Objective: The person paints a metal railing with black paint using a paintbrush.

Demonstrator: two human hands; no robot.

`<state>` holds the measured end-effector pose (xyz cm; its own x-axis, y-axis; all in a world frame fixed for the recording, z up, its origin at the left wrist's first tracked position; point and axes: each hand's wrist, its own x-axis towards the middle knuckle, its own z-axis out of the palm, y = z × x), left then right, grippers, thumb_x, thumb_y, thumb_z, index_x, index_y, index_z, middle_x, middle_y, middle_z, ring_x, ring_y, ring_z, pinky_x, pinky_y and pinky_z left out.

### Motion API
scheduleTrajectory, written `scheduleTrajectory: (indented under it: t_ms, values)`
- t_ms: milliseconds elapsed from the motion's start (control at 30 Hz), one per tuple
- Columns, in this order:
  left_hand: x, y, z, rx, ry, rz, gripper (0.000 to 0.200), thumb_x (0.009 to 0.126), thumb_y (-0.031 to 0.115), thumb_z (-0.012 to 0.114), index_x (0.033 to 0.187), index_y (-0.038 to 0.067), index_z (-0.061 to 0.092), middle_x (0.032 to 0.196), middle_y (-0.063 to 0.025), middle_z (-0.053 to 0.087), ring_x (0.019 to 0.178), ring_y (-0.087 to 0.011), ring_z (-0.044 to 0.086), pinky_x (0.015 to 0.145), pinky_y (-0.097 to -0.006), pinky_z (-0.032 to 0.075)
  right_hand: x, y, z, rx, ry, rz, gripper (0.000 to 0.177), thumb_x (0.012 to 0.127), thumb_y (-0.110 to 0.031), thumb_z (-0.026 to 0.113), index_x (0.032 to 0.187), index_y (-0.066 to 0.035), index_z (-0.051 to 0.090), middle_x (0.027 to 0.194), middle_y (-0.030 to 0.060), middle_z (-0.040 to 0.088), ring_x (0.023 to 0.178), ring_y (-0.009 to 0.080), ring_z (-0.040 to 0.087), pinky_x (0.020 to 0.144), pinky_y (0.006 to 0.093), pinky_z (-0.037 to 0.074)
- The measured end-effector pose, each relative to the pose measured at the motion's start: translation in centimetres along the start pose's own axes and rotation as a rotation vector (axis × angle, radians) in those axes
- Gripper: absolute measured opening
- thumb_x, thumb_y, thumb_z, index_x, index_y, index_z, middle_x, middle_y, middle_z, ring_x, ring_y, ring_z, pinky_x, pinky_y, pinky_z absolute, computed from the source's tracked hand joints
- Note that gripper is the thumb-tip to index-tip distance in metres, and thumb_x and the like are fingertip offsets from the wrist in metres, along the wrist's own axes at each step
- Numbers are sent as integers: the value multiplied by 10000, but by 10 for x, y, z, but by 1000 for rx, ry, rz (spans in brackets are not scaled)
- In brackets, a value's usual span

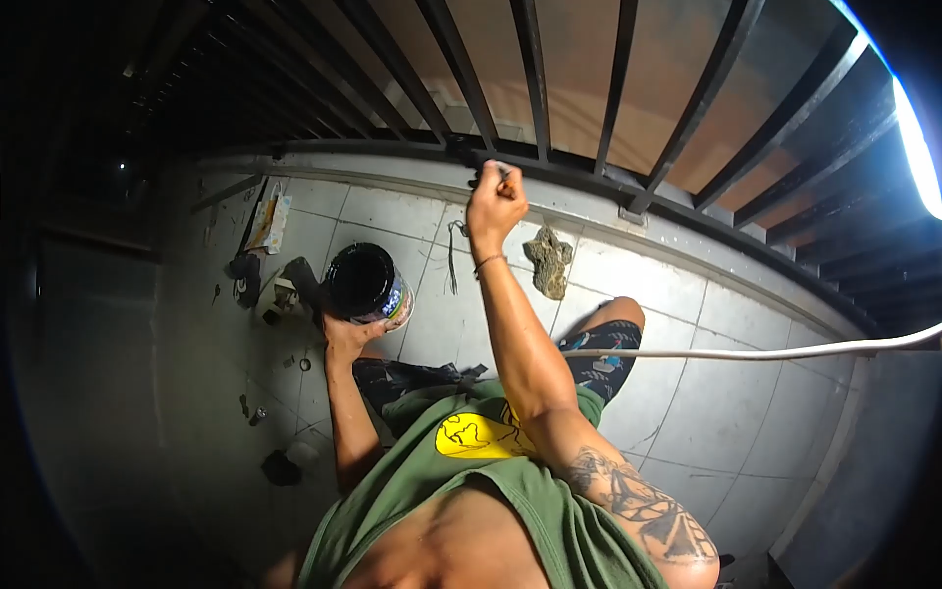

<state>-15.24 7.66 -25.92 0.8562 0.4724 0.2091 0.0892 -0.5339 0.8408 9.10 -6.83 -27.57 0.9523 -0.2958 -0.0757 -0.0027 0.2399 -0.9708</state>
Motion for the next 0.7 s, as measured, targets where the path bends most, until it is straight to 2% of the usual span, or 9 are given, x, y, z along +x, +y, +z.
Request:
scheduleTrajectory:
  t_ms: [67, 133, 300, 400, 533, 667, 700]
  values:
    - [0, 1, 2, 7, -19, -13, 942, 500, 405, 901, 1189, -15, 413, 1082, -138, 539, 988, -262, 559, 857, -364, 471, 14, 6, -9, -101, 144, -38, 261, 863, -240, 598, 774, 5, 600, 574, 72, 557, 539, 141, 472, 541, 327, 408]
    - [2, 8, 5, -35, -6, 33, 937, 498, 397, 904, 1185, -16, 419, 1081, -133, 542, 979, -252, 559, 854, -360, 468, 23, 2, -15, -165, 211, 59, 292, 849, -264, 591, 778, 20, 598, 616, 127, 591, 578, 219, 534, 599, 370, 437]
    - [0, 15, 9, 18, -29, 19, 919, 484, 357, 913, 1179, -11, 437, 1076, -121, 549, 977, -241, 560, 861, -355, 462, 42, 43, -25, -145, 243, 115, 291, 822, -273, 600, 788, 16, 618, 656, 156, 624, 610, 290, 580, 630, 405, 450]
    - [-1, 17, 11, -13, -42, -4, 914, 477, 343, 915, 1177, -7, 443, 1076, -118, 555, 983, -241, 562, 865, -354, 462, 37, 61, -32, -258, 253, 75, 276, 800, -269, 613, 797, 7, 634, 662, 161, 629, 622, 291, 598, 634, 406, 456]
    - [-1, 19, 15, -6, -44, -19, 931, 475, 371, 916, 1181, -7, 440, 1093, -124, 559, 993, -244, 567, 872, -352, 465, 31, 72, -34, -164, 237, 50, 246, 776, -242, 626, 801, 2, 645, 646, 144, 624, 588, 274, 584, 611, 390, 460]
    - [-1, 17, 14, 16, -56, -33, 953, 469, 396, 917, 1183, -9, 434, 1094, -127, 558, 987, -242, 569, 874, -349, 467, 30, 44, -27, -216, 179, 11, 230, 789, -215, 614, 830, 8, 648, 602, 115, 609, 551, 259, 567, 598, 372, 461]
    - [-1, 17, 15, 11, -50, -17, 956, 470, 401, 917, 1184, -11, 432, 1092, -128, 558, 985, -242, 569, 873, -348, 468, 33, 46, -24, -233, 162, 3, 230, 799, -212, 611, 847, 8, 652, 612, 135, 620, 565, 288, 591, 609, 377, 469]
